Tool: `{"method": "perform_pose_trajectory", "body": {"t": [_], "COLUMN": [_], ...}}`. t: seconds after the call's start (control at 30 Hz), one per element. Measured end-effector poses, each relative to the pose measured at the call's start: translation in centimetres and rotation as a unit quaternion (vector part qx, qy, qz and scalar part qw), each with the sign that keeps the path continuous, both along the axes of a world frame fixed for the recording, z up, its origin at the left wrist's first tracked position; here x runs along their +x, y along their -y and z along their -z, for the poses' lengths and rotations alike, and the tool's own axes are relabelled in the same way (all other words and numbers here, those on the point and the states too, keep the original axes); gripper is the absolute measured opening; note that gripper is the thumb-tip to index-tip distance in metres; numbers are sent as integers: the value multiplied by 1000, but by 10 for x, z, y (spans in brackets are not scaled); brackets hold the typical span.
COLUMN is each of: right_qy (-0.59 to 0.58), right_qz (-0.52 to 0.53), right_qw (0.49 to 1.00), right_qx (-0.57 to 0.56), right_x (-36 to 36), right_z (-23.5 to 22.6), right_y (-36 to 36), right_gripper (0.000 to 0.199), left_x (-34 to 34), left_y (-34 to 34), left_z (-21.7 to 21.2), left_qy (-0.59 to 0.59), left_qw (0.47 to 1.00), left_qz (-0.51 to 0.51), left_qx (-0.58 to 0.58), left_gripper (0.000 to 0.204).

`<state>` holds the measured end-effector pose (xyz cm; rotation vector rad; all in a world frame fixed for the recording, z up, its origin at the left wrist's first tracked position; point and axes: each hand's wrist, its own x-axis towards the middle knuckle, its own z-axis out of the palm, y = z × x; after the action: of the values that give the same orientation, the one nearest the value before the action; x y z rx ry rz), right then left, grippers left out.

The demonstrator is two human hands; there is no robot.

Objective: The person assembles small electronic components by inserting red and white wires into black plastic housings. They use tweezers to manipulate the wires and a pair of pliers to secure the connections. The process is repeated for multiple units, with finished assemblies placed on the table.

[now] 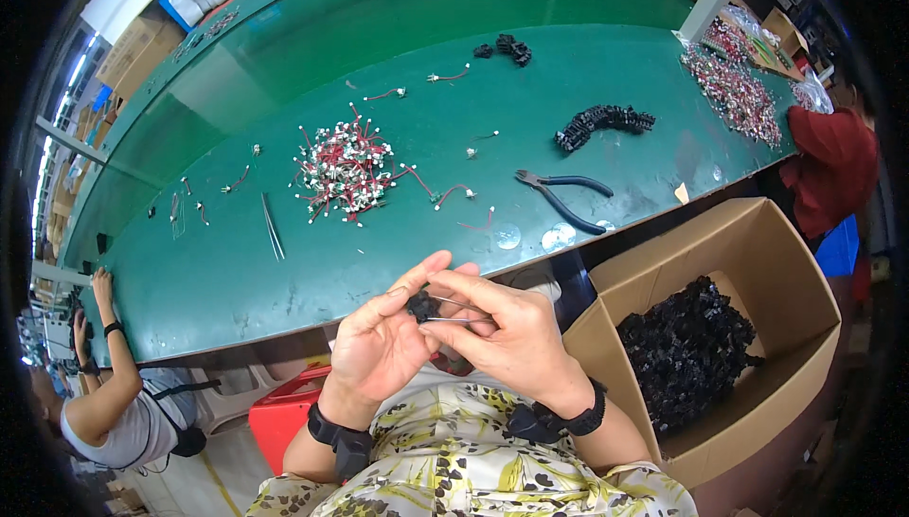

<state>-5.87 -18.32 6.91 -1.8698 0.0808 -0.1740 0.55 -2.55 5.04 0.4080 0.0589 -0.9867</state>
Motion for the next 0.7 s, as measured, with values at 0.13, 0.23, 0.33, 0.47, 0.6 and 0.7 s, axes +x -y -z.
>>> {"method": "perform_pose_trajectory", "body": {"t": [0.13,0.23,0.33,0.47,0.6,0.7], "right_qy": [6,-9,-35,-42,-71,-45], "right_qz": [-3,20,26,20,0,6], "right_qw": [1000,997,992,991,979,981], "right_qx": [-8,68,117,122,189,189], "right_x": [-3,-5,-6,-4,-1,4], "right_z": [12,25,24,18,23,18], "right_y": [6,6,6,4,6,5], "right_gripper": [38,34,31,28,27,28], "left_x": [0,-3,-7,-7,-4,-1], "left_y": [4,5,-1,-6,-4,-6], "left_z": [5,6,16,28,35,39], "left_qy": [-53,13,61,126,137,131], "left_qw": [995,1000,995,987,987,987], "left_qz": [12,-4,-2,-21,-54,-79], "left_qx": [-87,24,75,99,67,52], "left_gripper": [60,56,48,41,40,39]}}
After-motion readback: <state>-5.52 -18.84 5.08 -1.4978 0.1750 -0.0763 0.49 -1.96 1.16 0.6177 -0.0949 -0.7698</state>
